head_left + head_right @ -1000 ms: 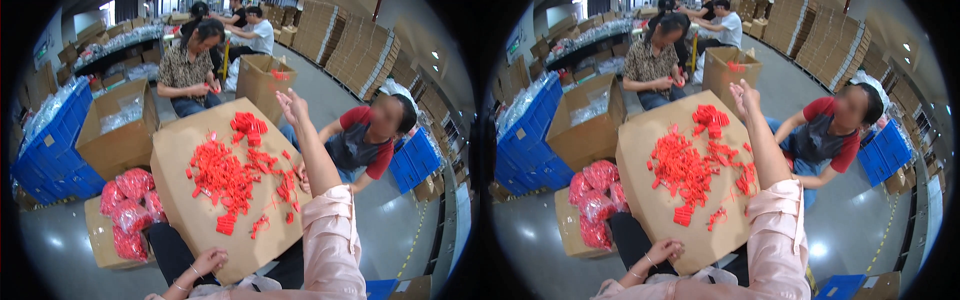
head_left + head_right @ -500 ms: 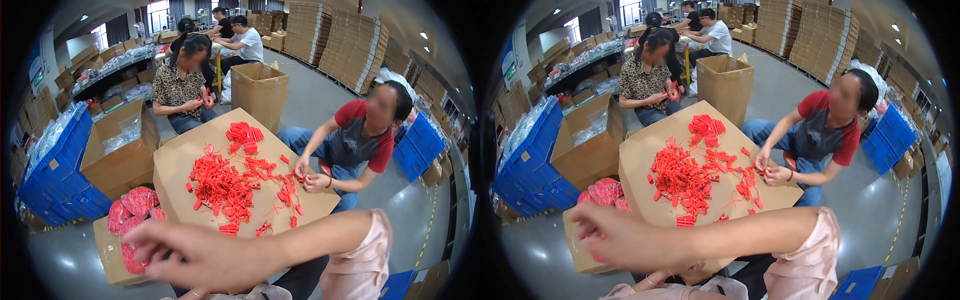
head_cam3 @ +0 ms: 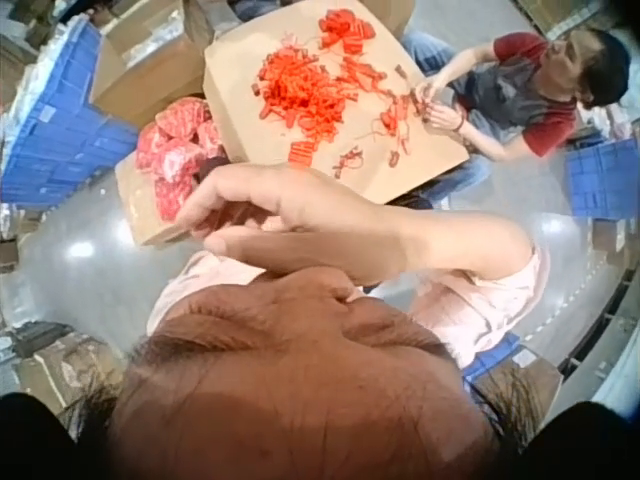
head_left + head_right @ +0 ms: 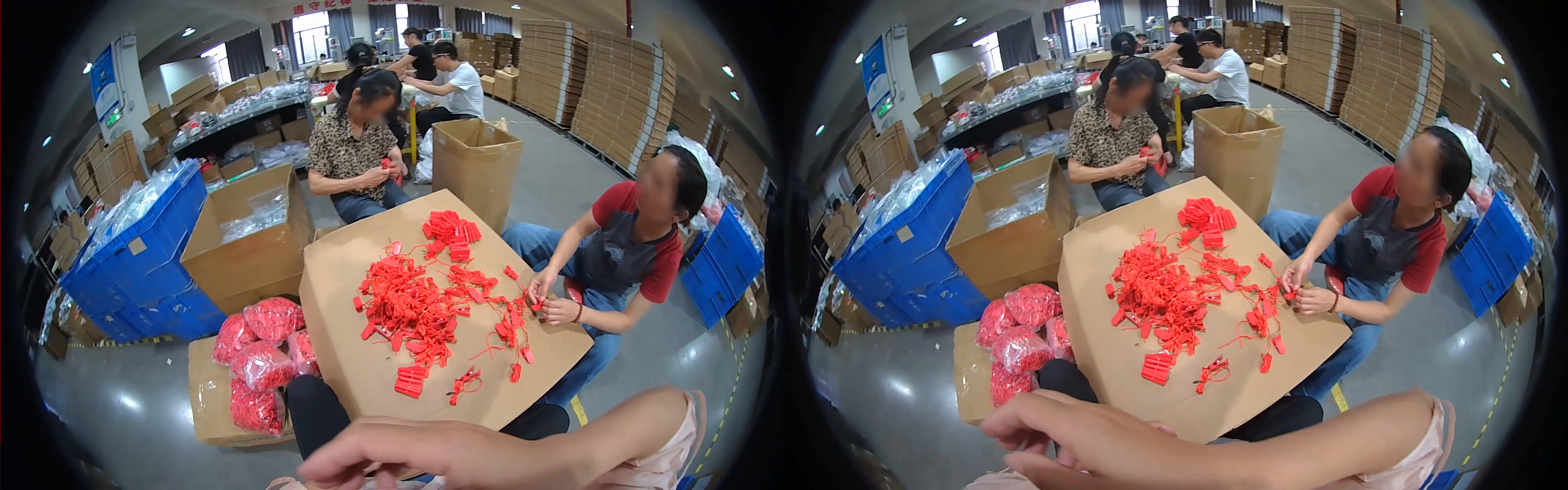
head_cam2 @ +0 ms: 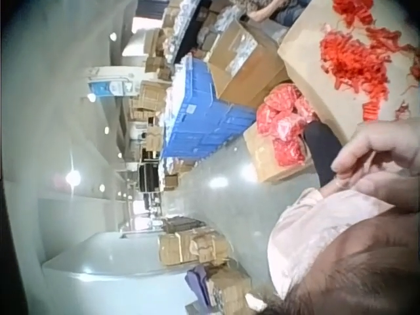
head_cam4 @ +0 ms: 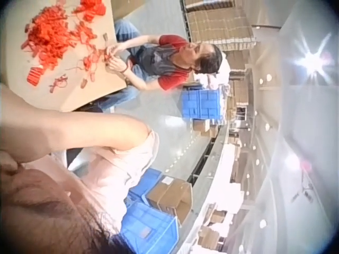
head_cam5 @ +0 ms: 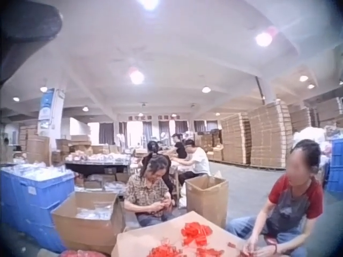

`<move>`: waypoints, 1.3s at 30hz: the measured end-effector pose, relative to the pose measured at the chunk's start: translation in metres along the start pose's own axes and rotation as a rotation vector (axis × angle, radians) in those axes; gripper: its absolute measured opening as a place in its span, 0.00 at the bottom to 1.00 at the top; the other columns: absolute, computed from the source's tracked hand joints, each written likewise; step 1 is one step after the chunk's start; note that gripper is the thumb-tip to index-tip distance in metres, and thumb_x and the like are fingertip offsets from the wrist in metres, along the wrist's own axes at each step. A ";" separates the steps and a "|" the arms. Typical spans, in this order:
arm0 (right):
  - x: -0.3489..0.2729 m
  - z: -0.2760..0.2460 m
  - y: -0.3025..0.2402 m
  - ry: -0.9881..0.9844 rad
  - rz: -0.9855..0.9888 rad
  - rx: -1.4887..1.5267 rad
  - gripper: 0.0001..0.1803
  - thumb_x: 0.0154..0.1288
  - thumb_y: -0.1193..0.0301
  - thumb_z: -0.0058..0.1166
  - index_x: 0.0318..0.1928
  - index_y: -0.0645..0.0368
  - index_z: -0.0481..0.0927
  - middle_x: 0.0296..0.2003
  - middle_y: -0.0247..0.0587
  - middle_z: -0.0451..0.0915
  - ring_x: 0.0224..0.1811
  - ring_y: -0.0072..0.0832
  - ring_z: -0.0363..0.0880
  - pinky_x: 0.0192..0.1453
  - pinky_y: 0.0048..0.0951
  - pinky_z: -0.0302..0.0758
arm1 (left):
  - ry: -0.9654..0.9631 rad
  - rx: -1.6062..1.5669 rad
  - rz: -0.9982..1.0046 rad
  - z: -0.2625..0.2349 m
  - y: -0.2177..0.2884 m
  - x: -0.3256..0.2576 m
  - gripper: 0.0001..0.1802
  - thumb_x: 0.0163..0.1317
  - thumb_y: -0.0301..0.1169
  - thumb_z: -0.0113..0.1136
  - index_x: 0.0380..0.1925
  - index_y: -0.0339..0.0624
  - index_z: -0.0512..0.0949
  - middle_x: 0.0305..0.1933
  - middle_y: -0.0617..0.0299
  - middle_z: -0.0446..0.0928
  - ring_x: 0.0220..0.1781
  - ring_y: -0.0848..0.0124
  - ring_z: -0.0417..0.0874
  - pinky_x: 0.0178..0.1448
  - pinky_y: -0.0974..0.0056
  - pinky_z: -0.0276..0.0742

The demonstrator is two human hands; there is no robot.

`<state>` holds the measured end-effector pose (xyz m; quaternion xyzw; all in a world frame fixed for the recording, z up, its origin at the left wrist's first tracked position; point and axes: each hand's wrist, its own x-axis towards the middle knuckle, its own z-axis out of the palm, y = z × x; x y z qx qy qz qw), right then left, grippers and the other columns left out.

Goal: Thread strings through small red plastic tags to assemble them.

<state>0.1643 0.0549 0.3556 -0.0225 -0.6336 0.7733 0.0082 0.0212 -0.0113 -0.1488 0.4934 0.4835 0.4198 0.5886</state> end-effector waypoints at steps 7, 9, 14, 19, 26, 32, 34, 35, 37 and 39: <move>-0.015 0.014 0.004 0.277 -0.377 -0.079 0.16 0.61 0.76 0.45 0.51 0.59 0.67 0.39 0.39 0.72 0.39 0.27 0.73 0.40 0.27 0.69 | -0.056 -0.027 -0.235 0.012 0.080 -0.029 0.22 0.56 0.36 0.58 0.51 0.42 0.70 0.36 0.60 0.73 0.45 0.73 0.70 0.49 0.60 0.70; -0.012 -0.001 -0.004 0.277 -0.535 -0.923 0.21 0.56 0.79 0.47 0.52 0.60 0.65 0.38 0.43 0.71 0.40 0.35 0.73 0.41 0.32 0.70 | -0.074 -0.039 -0.255 0.013 0.070 -0.033 0.22 0.56 0.35 0.58 0.50 0.42 0.70 0.36 0.60 0.73 0.44 0.73 0.71 0.49 0.61 0.70; 0.028 0.009 0.020 0.274 -0.513 -1.098 0.13 0.54 0.78 0.46 0.41 0.69 0.67 0.38 0.51 0.70 0.35 0.37 0.72 0.39 0.31 0.70 | -0.119 -0.035 -0.273 0.022 0.071 -0.048 0.20 0.57 0.35 0.56 0.50 0.40 0.70 0.35 0.61 0.73 0.42 0.74 0.71 0.46 0.63 0.70; 0.058 0.000 0.042 0.230 -0.933 -1.295 0.12 0.50 0.71 0.47 0.34 0.67 0.70 0.35 0.52 0.71 0.30 0.37 0.73 0.35 0.31 0.69 | -0.157 0.009 -0.200 0.000 0.081 -0.011 0.19 0.58 0.34 0.55 0.49 0.39 0.70 0.34 0.62 0.74 0.39 0.76 0.72 0.44 0.66 0.71; 0.018 -0.013 -0.019 -0.157 -0.638 -1.442 0.16 0.50 0.66 0.47 0.40 0.59 0.72 0.34 0.37 0.70 0.42 0.29 0.68 0.36 0.24 0.69 | -0.131 -0.066 -0.203 0.009 0.073 -0.024 0.17 0.60 0.32 0.52 0.47 0.37 0.70 0.33 0.64 0.74 0.36 0.78 0.73 0.40 0.69 0.71; -0.004 -0.029 0.005 0.130 -0.702 -1.396 0.20 0.52 0.66 0.47 0.45 0.61 0.76 0.44 0.40 0.74 0.38 0.33 0.73 0.31 0.28 0.72 | -0.064 -0.090 -0.211 -0.010 0.071 -0.032 0.15 0.62 0.31 0.51 0.46 0.35 0.70 0.32 0.65 0.75 0.33 0.79 0.74 0.37 0.72 0.72; -0.011 -0.021 0.003 0.164 -0.671 -1.471 0.18 0.53 0.67 0.47 0.44 0.60 0.77 0.43 0.39 0.74 0.38 0.33 0.73 0.31 0.27 0.72 | -0.042 -0.097 -0.210 -0.011 0.072 -0.039 0.15 0.62 0.31 0.50 0.46 0.34 0.70 0.32 0.65 0.75 0.32 0.80 0.74 0.36 0.73 0.72; -0.012 -0.021 0.003 0.202 -0.639 -1.548 0.17 0.54 0.68 0.46 0.44 0.60 0.77 0.42 0.38 0.74 0.38 0.33 0.73 0.31 0.27 0.71 | -0.034 -0.207 -0.241 -0.015 0.068 -0.042 0.15 0.62 0.31 0.50 0.46 0.34 0.70 0.31 0.66 0.75 0.30 0.80 0.74 0.35 0.74 0.72; -0.015 -0.030 0.004 0.115 -0.642 -1.540 0.17 0.53 0.68 0.49 0.44 0.58 0.78 0.42 0.37 0.75 0.40 0.32 0.73 0.34 0.27 0.71 | 0.018 -0.257 -0.276 -0.019 0.067 -0.051 0.15 0.62 0.31 0.50 0.46 0.34 0.70 0.30 0.66 0.74 0.28 0.80 0.74 0.34 0.74 0.71; -0.030 -0.021 -0.007 0.063 -0.651 -2.129 0.17 0.53 0.68 0.50 0.44 0.57 0.78 0.43 0.36 0.75 0.40 0.32 0.74 0.38 0.28 0.70 | -0.039 -0.193 -0.246 -0.006 0.094 -0.028 0.15 0.62 0.31 0.51 0.46 0.34 0.70 0.29 0.66 0.74 0.27 0.80 0.74 0.33 0.74 0.71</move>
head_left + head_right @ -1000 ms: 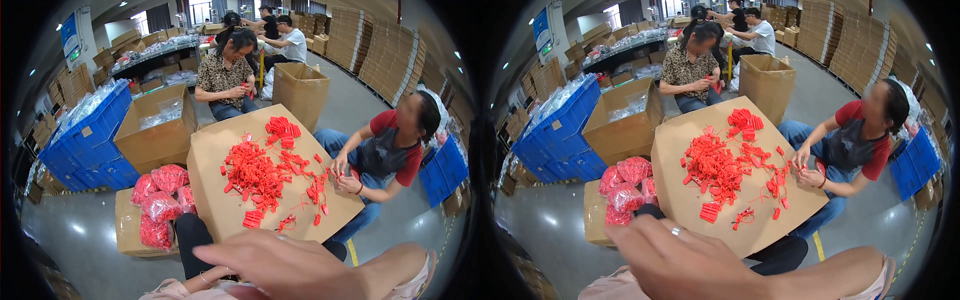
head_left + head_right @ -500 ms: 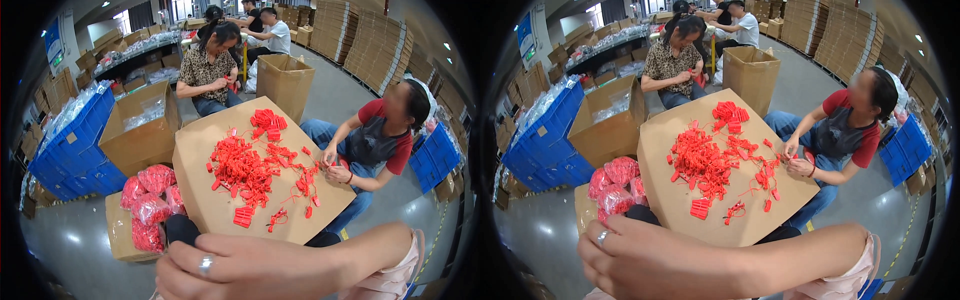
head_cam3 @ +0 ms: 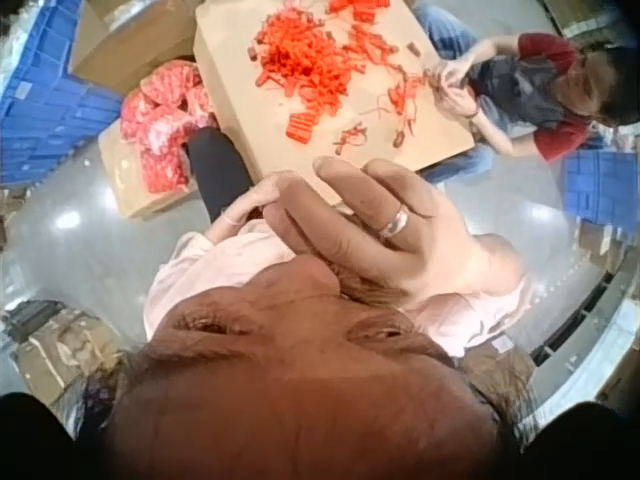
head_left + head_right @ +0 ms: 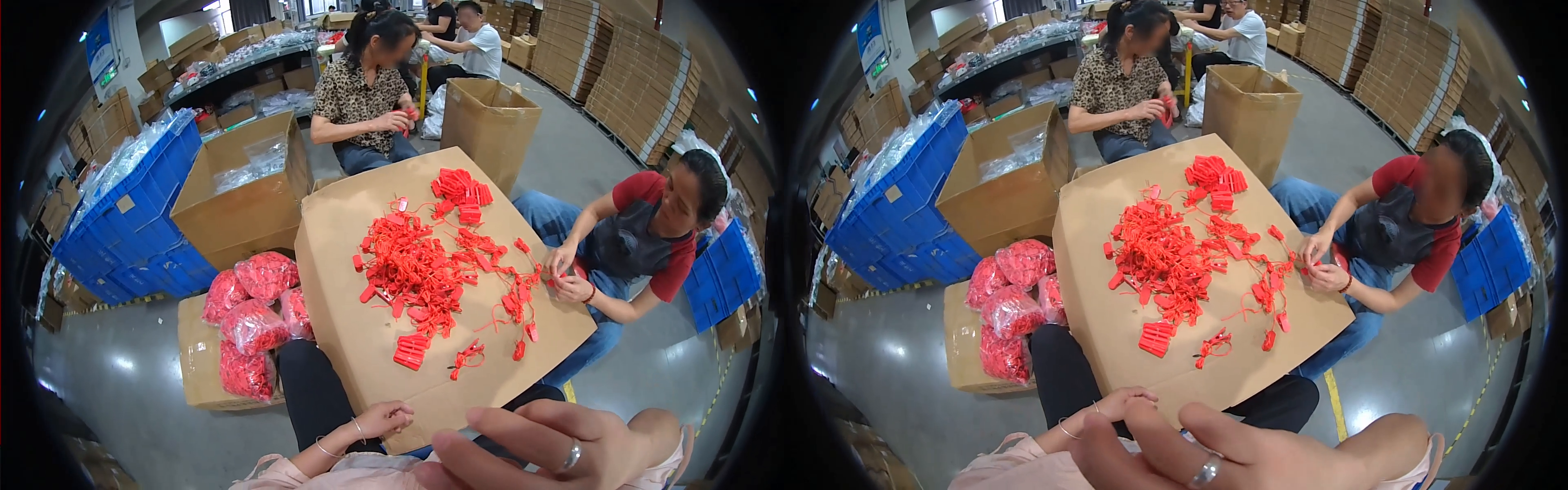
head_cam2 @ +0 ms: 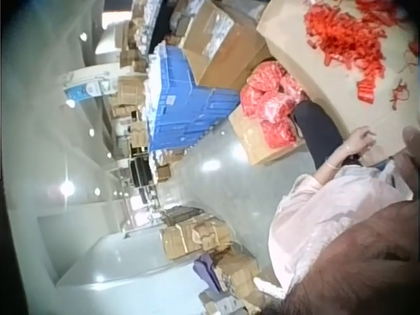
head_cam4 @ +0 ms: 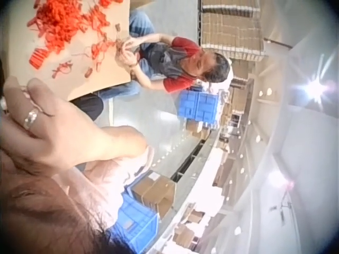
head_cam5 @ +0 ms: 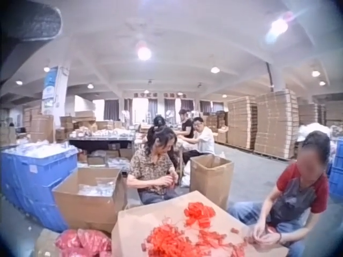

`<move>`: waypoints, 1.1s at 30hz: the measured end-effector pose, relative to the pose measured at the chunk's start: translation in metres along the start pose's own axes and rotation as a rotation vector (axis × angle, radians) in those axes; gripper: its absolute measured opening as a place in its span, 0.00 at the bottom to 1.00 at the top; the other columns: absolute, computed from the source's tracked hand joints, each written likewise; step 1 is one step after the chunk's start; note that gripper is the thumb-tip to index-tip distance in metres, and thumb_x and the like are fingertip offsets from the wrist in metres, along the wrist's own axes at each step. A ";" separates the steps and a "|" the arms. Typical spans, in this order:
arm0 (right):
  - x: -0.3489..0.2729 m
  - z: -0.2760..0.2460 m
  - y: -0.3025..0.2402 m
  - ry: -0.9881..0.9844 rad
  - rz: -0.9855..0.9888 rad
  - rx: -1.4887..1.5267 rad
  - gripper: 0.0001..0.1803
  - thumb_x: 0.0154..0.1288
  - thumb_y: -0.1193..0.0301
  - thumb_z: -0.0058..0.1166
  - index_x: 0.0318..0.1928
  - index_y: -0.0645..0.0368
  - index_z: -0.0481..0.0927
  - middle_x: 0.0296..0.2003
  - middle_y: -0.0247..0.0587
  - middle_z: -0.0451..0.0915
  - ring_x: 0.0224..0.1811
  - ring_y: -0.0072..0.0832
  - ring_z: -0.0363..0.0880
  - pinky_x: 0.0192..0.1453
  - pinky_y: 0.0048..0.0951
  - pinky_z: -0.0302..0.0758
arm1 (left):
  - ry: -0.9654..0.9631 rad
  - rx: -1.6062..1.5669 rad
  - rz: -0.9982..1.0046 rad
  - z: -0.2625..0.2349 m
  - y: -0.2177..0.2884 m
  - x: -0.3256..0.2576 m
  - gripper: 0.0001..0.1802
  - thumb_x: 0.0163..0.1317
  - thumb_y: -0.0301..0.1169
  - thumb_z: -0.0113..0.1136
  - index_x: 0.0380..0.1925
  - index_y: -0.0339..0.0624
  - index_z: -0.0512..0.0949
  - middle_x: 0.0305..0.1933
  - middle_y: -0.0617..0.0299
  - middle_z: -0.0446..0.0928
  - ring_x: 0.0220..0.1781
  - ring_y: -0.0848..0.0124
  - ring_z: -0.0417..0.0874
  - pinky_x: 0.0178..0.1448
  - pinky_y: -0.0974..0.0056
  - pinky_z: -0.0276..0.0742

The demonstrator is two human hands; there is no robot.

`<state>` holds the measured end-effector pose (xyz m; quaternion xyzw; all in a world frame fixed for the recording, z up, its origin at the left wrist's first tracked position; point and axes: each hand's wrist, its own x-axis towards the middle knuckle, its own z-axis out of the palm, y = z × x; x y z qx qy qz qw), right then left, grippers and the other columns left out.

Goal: Thread strings through small red plastic tags to assemble them.

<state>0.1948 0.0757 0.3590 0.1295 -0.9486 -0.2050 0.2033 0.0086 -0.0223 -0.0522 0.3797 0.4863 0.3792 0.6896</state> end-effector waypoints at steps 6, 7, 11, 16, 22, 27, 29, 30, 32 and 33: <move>0.007 -0.002 -0.012 -0.316 0.102 -0.049 0.17 0.53 0.70 0.48 0.46 0.58 0.76 0.46 0.40 0.73 0.50 0.36 0.70 0.47 0.32 0.70 | 0.051 0.117 -0.009 -0.007 -0.017 -0.005 0.15 0.61 0.32 0.52 0.44 0.32 0.70 0.27 0.67 0.73 0.26 0.81 0.73 0.32 0.74 0.71; 0.005 0.001 -0.017 -0.308 0.091 -0.046 0.17 0.53 0.70 0.48 0.46 0.58 0.76 0.46 0.40 0.73 0.50 0.36 0.70 0.47 0.32 0.70 | 0.041 0.119 -0.022 -0.005 -0.014 -0.003 0.15 0.61 0.32 0.52 0.44 0.32 0.70 0.27 0.67 0.73 0.26 0.81 0.73 0.31 0.74 0.71; -0.001 0.012 -0.029 -0.371 0.165 0.111 0.25 0.53 0.69 0.46 0.53 0.61 0.69 0.48 0.45 0.71 0.54 0.39 0.68 0.53 0.36 0.67 | 0.069 0.163 -0.020 -0.003 -0.012 -0.005 0.15 0.61 0.32 0.52 0.44 0.33 0.71 0.27 0.66 0.73 0.26 0.80 0.73 0.31 0.74 0.71; 0.015 0.021 -0.026 -0.390 0.064 0.009 0.24 0.54 0.67 0.42 0.53 0.63 0.67 0.44 0.49 0.71 0.50 0.40 0.69 0.54 0.35 0.66 | 0.081 0.095 -0.035 0.004 -0.008 -0.006 0.16 0.60 0.32 0.52 0.44 0.33 0.71 0.30 0.65 0.75 0.26 0.80 0.74 0.32 0.74 0.72; 0.038 0.076 -0.070 -0.570 0.202 0.415 0.27 0.55 0.64 0.44 0.55 0.63 0.63 0.44 0.50 0.72 0.54 0.38 0.66 0.59 0.48 0.56 | 0.196 -0.135 -0.075 0.001 -0.035 -0.030 0.19 0.59 0.37 0.54 0.48 0.41 0.71 0.42 0.65 0.75 0.45 0.75 0.73 0.52 0.71 0.68; -0.014 0.149 -0.091 -0.494 0.213 0.409 0.21 0.53 0.69 0.51 0.48 0.61 0.69 0.36 0.41 0.73 0.34 0.29 0.74 0.38 0.25 0.70 | 0.168 0.085 -0.005 0.005 0.022 -0.009 0.11 0.60 0.32 0.48 0.38 0.39 0.75 0.35 0.59 0.76 0.37 0.74 0.74 0.44 0.68 0.72; -0.046 0.180 -0.109 -0.492 0.395 0.578 0.19 0.50 0.68 0.52 0.44 0.59 0.71 0.33 0.41 0.75 0.33 0.33 0.76 0.36 0.27 0.71 | 0.254 0.460 0.035 -0.001 0.012 -0.002 0.11 0.58 0.32 0.52 0.37 0.37 0.75 0.33 0.57 0.76 0.33 0.70 0.76 0.39 0.66 0.72; -0.063 0.198 -0.115 -0.480 0.489 0.681 0.18 0.51 0.68 0.53 0.43 0.59 0.72 0.31 0.41 0.76 0.33 0.35 0.77 0.36 0.29 0.71 | 0.293 0.592 0.107 -0.005 0.028 0.003 0.11 0.56 0.32 0.54 0.36 0.37 0.75 0.32 0.55 0.76 0.32 0.66 0.76 0.37 0.65 0.73; -0.082 0.218 -0.136 -0.484 0.580 0.752 0.15 0.51 0.68 0.53 0.41 0.59 0.72 0.32 0.44 0.76 0.33 0.37 0.77 0.37 0.32 0.71 | 0.381 0.673 0.205 -0.013 0.034 0.003 0.10 0.55 0.31 0.54 0.35 0.37 0.74 0.32 0.55 0.75 0.32 0.63 0.76 0.36 0.64 0.73; -0.094 0.226 -0.146 -0.496 0.695 0.812 0.13 0.52 0.68 0.53 0.38 0.60 0.73 0.32 0.46 0.76 0.33 0.40 0.77 0.39 0.36 0.71 | 0.444 0.755 0.313 -0.015 0.036 0.009 0.08 0.54 0.29 0.55 0.34 0.38 0.74 0.31 0.54 0.74 0.32 0.61 0.76 0.36 0.62 0.73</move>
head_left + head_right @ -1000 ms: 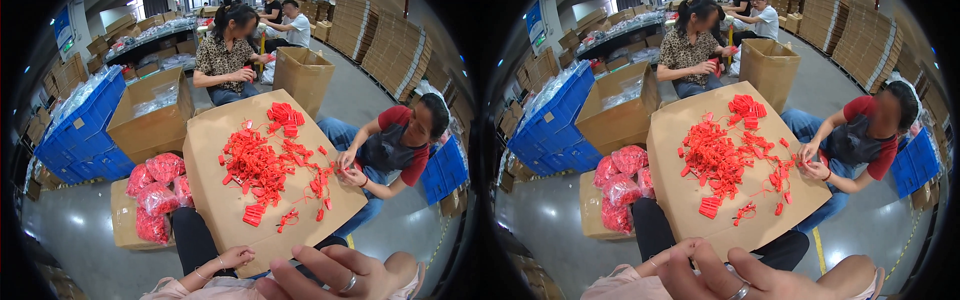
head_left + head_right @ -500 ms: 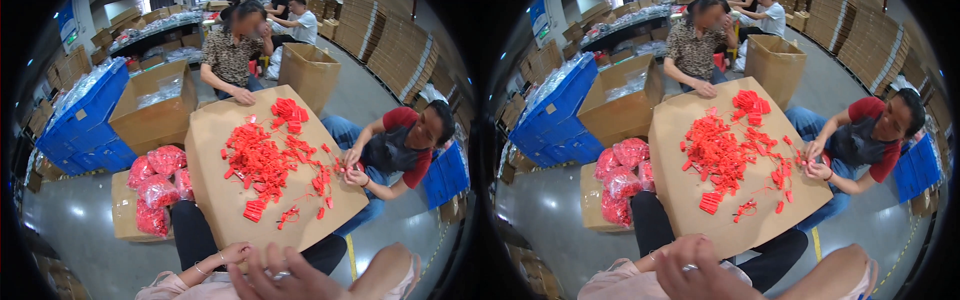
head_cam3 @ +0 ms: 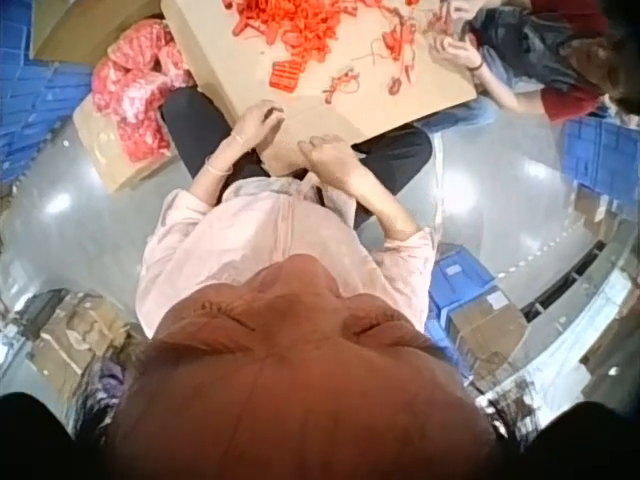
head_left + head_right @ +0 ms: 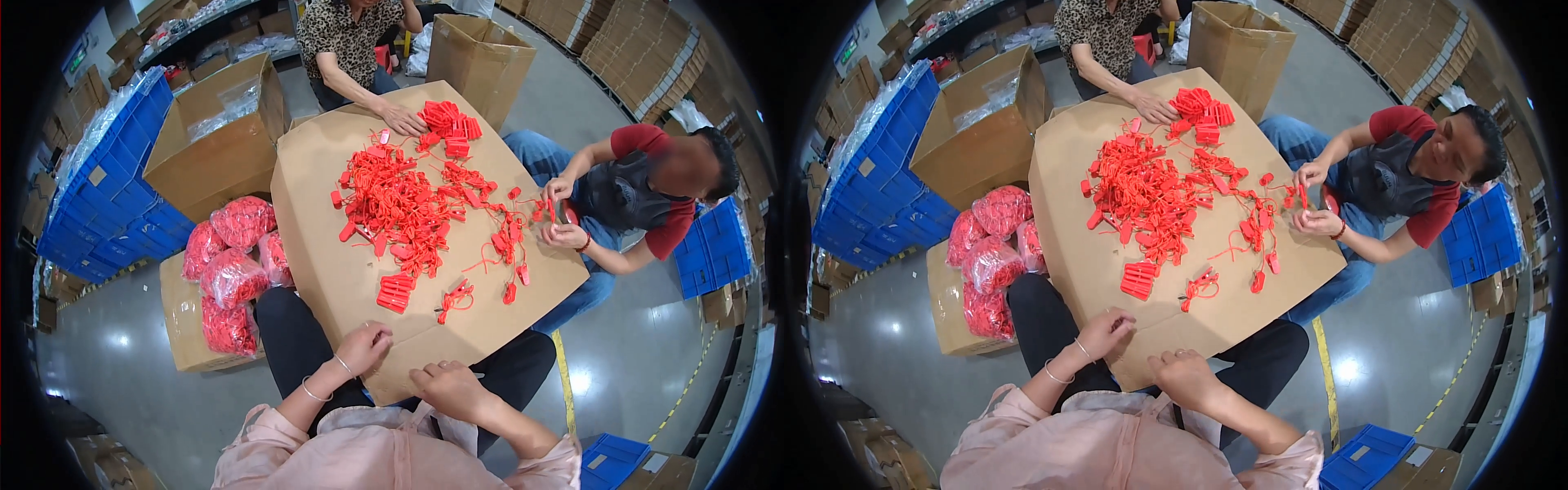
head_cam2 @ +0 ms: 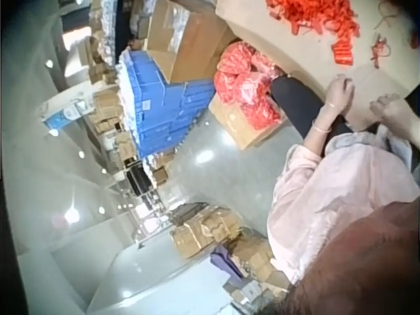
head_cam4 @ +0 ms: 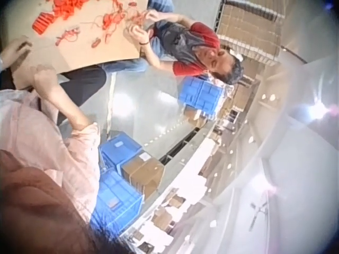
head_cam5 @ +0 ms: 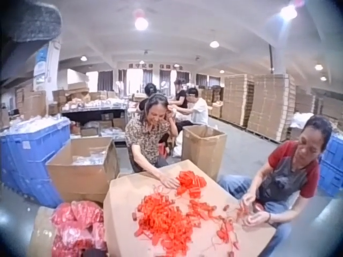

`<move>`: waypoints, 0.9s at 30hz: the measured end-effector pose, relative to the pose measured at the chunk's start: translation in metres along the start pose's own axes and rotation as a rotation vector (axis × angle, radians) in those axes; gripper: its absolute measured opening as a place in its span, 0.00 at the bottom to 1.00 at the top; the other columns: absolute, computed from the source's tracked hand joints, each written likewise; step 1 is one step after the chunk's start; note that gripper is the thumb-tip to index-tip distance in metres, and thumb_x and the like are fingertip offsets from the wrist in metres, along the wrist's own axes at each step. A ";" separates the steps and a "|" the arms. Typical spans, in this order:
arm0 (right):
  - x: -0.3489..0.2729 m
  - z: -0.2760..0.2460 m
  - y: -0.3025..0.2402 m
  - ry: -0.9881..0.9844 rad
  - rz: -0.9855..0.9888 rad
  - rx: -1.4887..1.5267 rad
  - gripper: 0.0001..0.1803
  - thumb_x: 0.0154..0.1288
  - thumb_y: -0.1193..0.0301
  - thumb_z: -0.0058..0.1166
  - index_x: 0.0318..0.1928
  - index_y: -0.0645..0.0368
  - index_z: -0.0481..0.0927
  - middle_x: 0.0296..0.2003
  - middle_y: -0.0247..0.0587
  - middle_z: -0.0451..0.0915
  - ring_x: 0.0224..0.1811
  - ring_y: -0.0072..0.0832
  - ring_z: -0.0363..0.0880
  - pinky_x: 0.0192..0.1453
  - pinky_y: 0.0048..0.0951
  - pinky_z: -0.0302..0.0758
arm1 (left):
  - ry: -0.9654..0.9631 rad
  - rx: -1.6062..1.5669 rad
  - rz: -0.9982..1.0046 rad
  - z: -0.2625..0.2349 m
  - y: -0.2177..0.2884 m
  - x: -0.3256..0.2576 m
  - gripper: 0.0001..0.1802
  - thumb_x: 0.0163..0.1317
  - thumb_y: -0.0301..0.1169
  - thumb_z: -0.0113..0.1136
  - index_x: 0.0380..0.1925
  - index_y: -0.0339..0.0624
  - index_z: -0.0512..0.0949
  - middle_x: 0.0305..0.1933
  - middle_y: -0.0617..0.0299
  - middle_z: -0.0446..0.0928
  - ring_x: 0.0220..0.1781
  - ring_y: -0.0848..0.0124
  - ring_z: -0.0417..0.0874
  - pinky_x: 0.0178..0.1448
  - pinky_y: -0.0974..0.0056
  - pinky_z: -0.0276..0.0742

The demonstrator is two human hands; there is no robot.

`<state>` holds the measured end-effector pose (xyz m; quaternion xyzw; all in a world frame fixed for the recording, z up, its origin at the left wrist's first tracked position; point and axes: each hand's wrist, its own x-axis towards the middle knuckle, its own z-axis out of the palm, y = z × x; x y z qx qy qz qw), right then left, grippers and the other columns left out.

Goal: Thread strings through small red plastic tags to assemble them.

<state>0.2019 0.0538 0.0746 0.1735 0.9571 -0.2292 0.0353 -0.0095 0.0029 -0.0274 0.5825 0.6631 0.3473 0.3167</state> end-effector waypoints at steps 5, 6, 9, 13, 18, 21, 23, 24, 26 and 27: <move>-0.023 0.049 0.026 0.056 0.201 0.140 0.17 0.54 0.65 0.54 0.43 0.59 0.73 0.33 0.47 0.77 0.36 0.43 0.77 0.41 0.38 0.72 | 0.213 0.152 0.189 -0.007 0.008 0.035 0.08 0.50 0.27 0.58 0.31 0.41 0.73 0.32 0.56 0.71 0.34 0.59 0.75 0.39 0.58 0.71; -0.026 0.053 0.028 0.093 0.237 0.153 0.18 0.54 0.65 0.54 0.45 0.59 0.73 0.33 0.46 0.77 0.36 0.42 0.77 0.41 0.37 0.73 | 0.278 0.284 0.315 -0.008 0.014 0.043 0.08 0.50 0.28 0.58 0.31 0.41 0.73 0.33 0.56 0.71 0.35 0.58 0.74 0.40 0.57 0.70; -0.029 0.060 0.032 0.096 0.315 0.153 0.16 0.55 0.65 0.53 0.43 0.58 0.74 0.34 0.46 0.77 0.38 0.43 0.77 0.42 0.37 0.73 | 0.403 0.462 0.430 -0.005 0.023 0.068 0.09 0.52 0.33 0.57 0.31 0.40 0.73 0.33 0.56 0.72 0.36 0.58 0.74 0.42 0.56 0.70; -0.018 0.053 0.048 0.179 0.392 0.187 0.14 0.54 0.67 0.53 0.40 0.58 0.75 0.33 0.45 0.76 0.37 0.42 0.76 0.42 0.39 0.73 | 0.172 0.689 0.039 -0.005 0.014 0.096 0.18 0.55 0.43 0.53 0.35 0.40 0.75 0.35 0.52 0.74 0.38 0.57 0.75 0.44 0.56 0.71; -0.002 0.045 0.079 0.538 0.464 0.105 0.09 0.52 0.71 0.53 0.36 0.59 0.76 0.32 0.44 0.76 0.37 0.41 0.75 0.40 0.37 0.73 | -0.148 0.762 -0.197 -0.006 0.023 0.122 0.24 0.52 0.50 0.54 0.37 0.39 0.74 0.38 0.51 0.76 0.43 0.57 0.77 0.45 0.55 0.73; 0.005 0.052 0.105 0.639 0.529 0.068 0.09 0.53 0.71 0.53 0.36 0.59 0.76 0.35 0.45 0.74 0.37 0.40 0.75 0.40 0.37 0.73 | -0.262 0.701 -0.282 -0.008 0.018 0.131 0.27 0.50 0.52 0.55 0.37 0.38 0.73 0.38 0.50 0.76 0.43 0.58 0.78 0.46 0.56 0.73; 0.013 0.052 0.112 0.646 0.528 0.095 0.09 0.53 0.71 0.53 0.36 0.59 0.76 0.37 0.44 0.73 0.37 0.39 0.75 0.39 0.36 0.74 | -0.262 0.639 -0.274 -0.012 0.013 0.129 0.27 0.49 0.51 0.55 0.38 0.37 0.72 0.38 0.49 0.76 0.41 0.56 0.78 0.45 0.56 0.73; 0.017 0.052 0.115 0.649 0.528 0.095 0.09 0.53 0.71 0.53 0.36 0.59 0.76 0.37 0.44 0.73 0.37 0.39 0.75 0.39 0.36 0.74 | -0.261 0.641 -0.272 -0.011 0.009 0.126 0.27 0.49 0.51 0.55 0.38 0.37 0.72 0.38 0.49 0.76 0.41 0.56 0.78 0.45 0.56 0.73; 0.026 0.051 0.120 0.666 0.482 0.058 0.08 0.54 0.70 0.53 0.35 0.59 0.76 0.36 0.42 0.71 0.36 0.39 0.75 0.39 0.35 0.74 | -0.160 0.586 -0.184 -0.010 0.002 0.124 0.27 0.51 0.48 0.55 0.39 0.34 0.67 0.36 0.45 0.76 0.40 0.53 0.78 0.44 0.54 0.73; 0.028 0.053 0.123 0.669 0.484 0.057 0.08 0.54 0.70 0.53 0.35 0.59 0.76 0.36 0.42 0.71 0.36 0.39 0.75 0.39 0.35 0.74 | -0.161 0.587 -0.181 -0.010 0.004 0.122 0.27 0.51 0.48 0.55 0.39 0.34 0.67 0.36 0.45 0.76 0.40 0.53 0.78 0.44 0.54 0.73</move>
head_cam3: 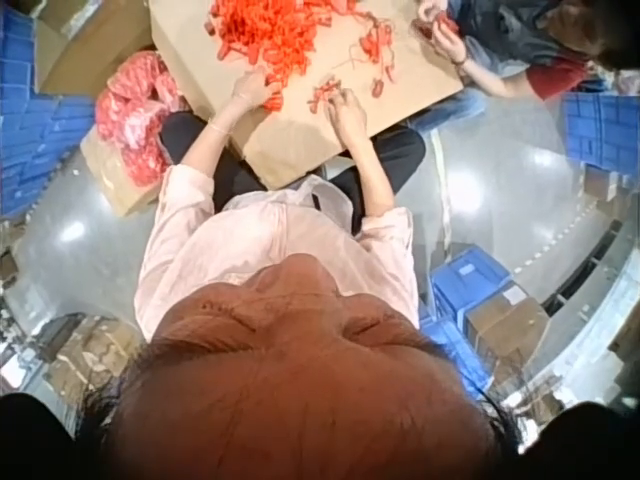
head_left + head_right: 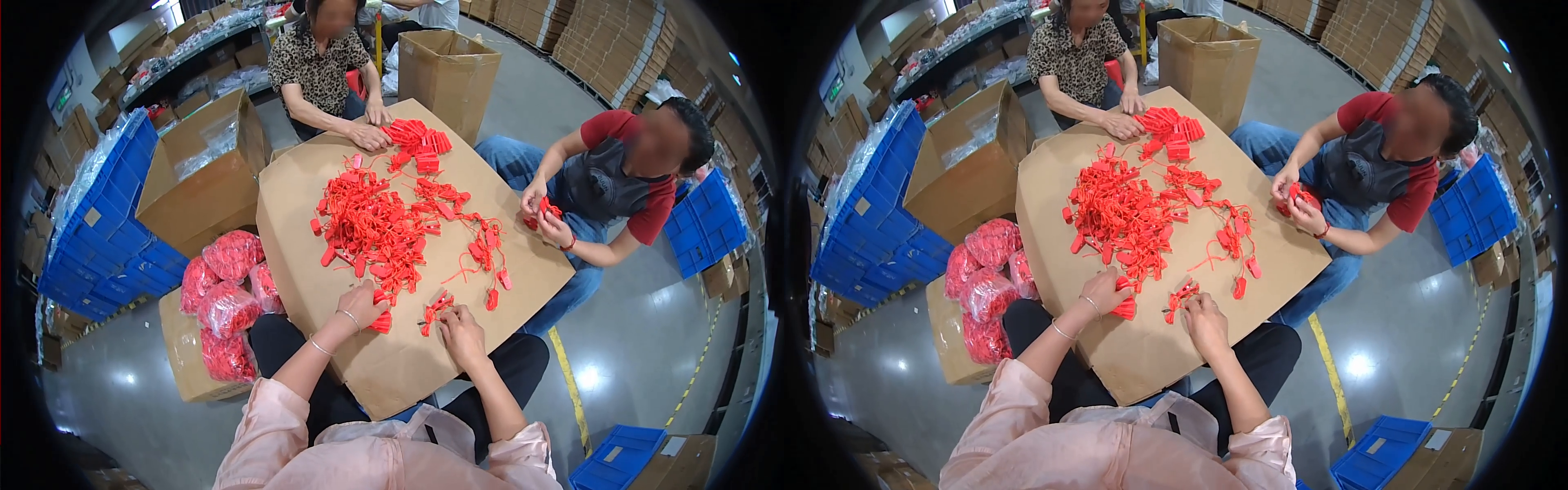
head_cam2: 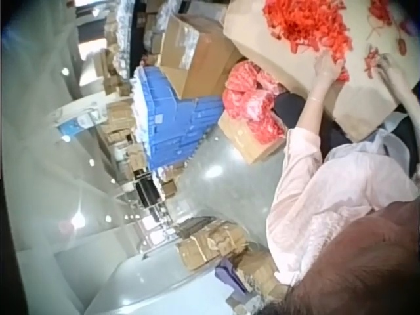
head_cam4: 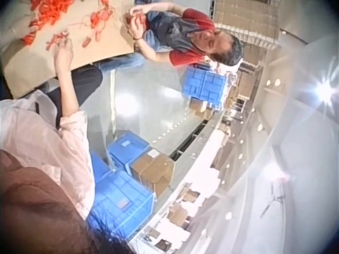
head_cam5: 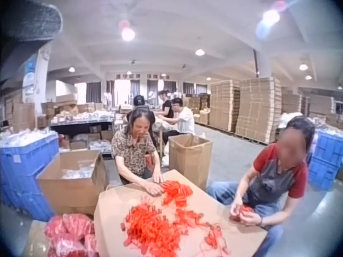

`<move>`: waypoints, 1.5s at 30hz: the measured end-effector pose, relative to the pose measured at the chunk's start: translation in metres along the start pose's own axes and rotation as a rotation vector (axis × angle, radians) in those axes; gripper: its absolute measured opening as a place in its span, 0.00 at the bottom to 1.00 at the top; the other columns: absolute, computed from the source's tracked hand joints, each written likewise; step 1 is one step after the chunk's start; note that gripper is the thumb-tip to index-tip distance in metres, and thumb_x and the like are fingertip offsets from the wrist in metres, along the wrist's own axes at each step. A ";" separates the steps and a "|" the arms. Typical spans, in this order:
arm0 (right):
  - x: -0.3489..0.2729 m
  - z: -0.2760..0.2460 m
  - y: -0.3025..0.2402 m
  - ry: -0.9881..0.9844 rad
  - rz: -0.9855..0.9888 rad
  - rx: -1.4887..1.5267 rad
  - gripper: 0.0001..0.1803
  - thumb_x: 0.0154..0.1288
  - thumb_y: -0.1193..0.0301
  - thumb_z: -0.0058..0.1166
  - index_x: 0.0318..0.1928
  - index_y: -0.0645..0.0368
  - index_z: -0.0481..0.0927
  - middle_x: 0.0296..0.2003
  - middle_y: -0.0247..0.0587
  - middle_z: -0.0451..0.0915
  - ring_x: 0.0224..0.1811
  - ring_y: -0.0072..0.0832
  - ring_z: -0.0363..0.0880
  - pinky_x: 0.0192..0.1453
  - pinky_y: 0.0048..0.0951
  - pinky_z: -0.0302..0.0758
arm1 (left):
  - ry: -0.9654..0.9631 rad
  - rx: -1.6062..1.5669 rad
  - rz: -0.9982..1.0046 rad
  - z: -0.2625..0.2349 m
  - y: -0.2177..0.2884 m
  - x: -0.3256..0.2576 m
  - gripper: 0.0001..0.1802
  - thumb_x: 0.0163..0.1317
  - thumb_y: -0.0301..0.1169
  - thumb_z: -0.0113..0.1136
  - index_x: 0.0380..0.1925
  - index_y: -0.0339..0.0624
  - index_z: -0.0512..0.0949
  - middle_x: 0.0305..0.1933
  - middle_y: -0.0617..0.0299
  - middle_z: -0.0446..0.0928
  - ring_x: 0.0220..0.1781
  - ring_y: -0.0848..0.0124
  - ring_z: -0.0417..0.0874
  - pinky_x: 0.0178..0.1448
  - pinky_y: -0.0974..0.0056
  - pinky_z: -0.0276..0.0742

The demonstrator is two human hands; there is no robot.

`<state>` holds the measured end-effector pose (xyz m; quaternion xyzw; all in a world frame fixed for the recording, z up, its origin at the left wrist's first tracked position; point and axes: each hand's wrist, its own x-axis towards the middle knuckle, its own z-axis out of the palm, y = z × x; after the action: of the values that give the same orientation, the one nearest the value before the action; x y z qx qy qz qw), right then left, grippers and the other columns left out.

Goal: Thread strings through small red plastic tags to assemble them.

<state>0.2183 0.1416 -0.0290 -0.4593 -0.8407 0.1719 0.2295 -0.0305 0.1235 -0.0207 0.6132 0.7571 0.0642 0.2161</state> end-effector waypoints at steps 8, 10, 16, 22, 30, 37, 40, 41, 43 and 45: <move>-0.003 0.021 0.012 -0.074 -0.130 -0.173 0.11 0.56 0.67 0.49 0.34 0.62 0.72 0.36 0.49 0.71 0.32 0.42 0.75 0.32 0.39 0.75 | 0.230 -0.238 -0.075 0.026 -0.023 -0.019 0.32 0.59 0.53 0.40 0.47 0.32 0.61 0.36 0.40 0.74 0.39 0.46 0.76 0.45 0.50 0.71; -0.012 0.008 0.012 -0.094 -0.054 -0.057 0.10 0.56 0.67 0.48 0.35 0.60 0.72 0.33 0.47 0.73 0.32 0.43 0.76 0.33 0.40 0.75 | 0.190 -0.259 -0.086 0.026 -0.014 -0.022 0.25 0.62 0.49 0.37 0.38 0.36 0.70 0.35 0.42 0.75 0.40 0.48 0.76 0.46 0.51 0.71; 0.028 -0.029 -0.016 -0.018 0.118 0.514 0.06 0.58 0.72 0.52 0.30 0.61 0.70 0.19 0.38 0.73 0.19 0.24 0.72 0.25 0.24 0.69 | 0.242 -0.373 -0.104 0.034 -0.030 -0.021 0.18 0.62 0.41 0.38 0.36 0.36 0.69 0.35 0.40 0.75 0.40 0.46 0.75 0.45 0.49 0.69; 0.099 -0.059 -0.053 0.070 0.105 0.877 0.06 0.62 0.77 0.48 0.39 0.64 0.74 0.27 0.29 0.72 0.30 0.14 0.69 0.36 0.18 0.67 | 0.447 -0.473 -0.029 0.028 -0.025 -0.015 0.15 0.61 0.39 0.42 0.36 0.37 0.66 0.37 0.43 0.70 0.41 0.47 0.72 0.44 0.50 0.68; -0.016 0.002 -0.066 -0.328 0.213 0.965 0.07 0.61 0.75 0.50 0.39 0.63 0.77 0.27 0.28 0.76 0.30 0.13 0.71 0.35 0.16 0.69 | 0.571 -0.285 0.033 0.027 -0.025 -0.022 0.11 0.58 0.35 0.48 0.36 0.39 0.67 0.35 0.49 0.68 0.36 0.51 0.73 0.37 0.51 0.71; -0.057 0.020 -0.069 -0.419 0.316 1.038 0.06 0.61 0.75 0.51 0.38 0.64 0.76 0.31 0.30 0.77 0.34 0.13 0.74 0.41 0.15 0.71 | 0.500 -0.152 0.023 0.022 -0.026 -0.036 0.12 0.57 0.37 0.49 0.36 0.41 0.71 0.38 0.50 0.69 0.34 0.52 0.76 0.36 0.51 0.72; -0.056 0.017 -0.071 -0.393 0.324 1.001 0.06 0.61 0.74 0.52 0.37 0.64 0.76 0.31 0.29 0.77 0.34 0.13 0.73 0.41 0.15 0.70 | 0.387 -0.067 -0.056 0.026 -0.031 -0.026 0.14 0.59 0.39 0.46 0.38 0.41 0.72 0.38 0.49 0.71 0.37 0.52 0.77 0.37 0.52 0.73; -0.061 0.015 -0.074 -0.397 0.338 1.000 0.06 0.61 0.74 0.52 0.36 0.64 0.76 0.30 0.29 0.77 0.33 0.13 0.72 0.41 0.15 0.69 | 0.357 -0.050 -0.090 0.027 -0.032 -0.027 0.14 0.59 0.39 0.45 0.38 0.42 0.72 0.38 0.49 0.72 0.37 0.52 0.77 0.37 0.52 0.74; -0.060 0.013 -0.083 -0.289 0.235 1.047 0.04 0.60 0.73 0.52 0.34 0.61 0.76 0.24 0.25 0.73 0.23 0.10 0.65 0.28 0.15 0.65 | 0.427 -0.058 -0.045 0.021 -0.037 -0.028 0.15 0.60 0.38 0.45 0.41 0.42 0.72 0.39 0.49 0.73 0.37 0.52 0.77 0.38 0.52 0.73; -0.058 0.002 -0.094 -0.272 0.209 0.967 0.04 0.60 0.73 0.52 0.34 0.60 0.76 0.25 0.27 0.73 0.22 0.11 0.65 0.28 0.15 0.65 | 0.483 -0.123 -0.008 0.015 -0.046 -0.034 0.14 0.60 0.38 0.47 0.40 0.42 0.73 0.37 0.48 0.74 0.37 0.51 0.76 0.38 0.52 0.73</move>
<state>0.1792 0.0433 0.0035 -0.3558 -0.6370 0.6212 0.2858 -0.0603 0.0772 -0.0418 0.5629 0.7837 0.2541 0.0663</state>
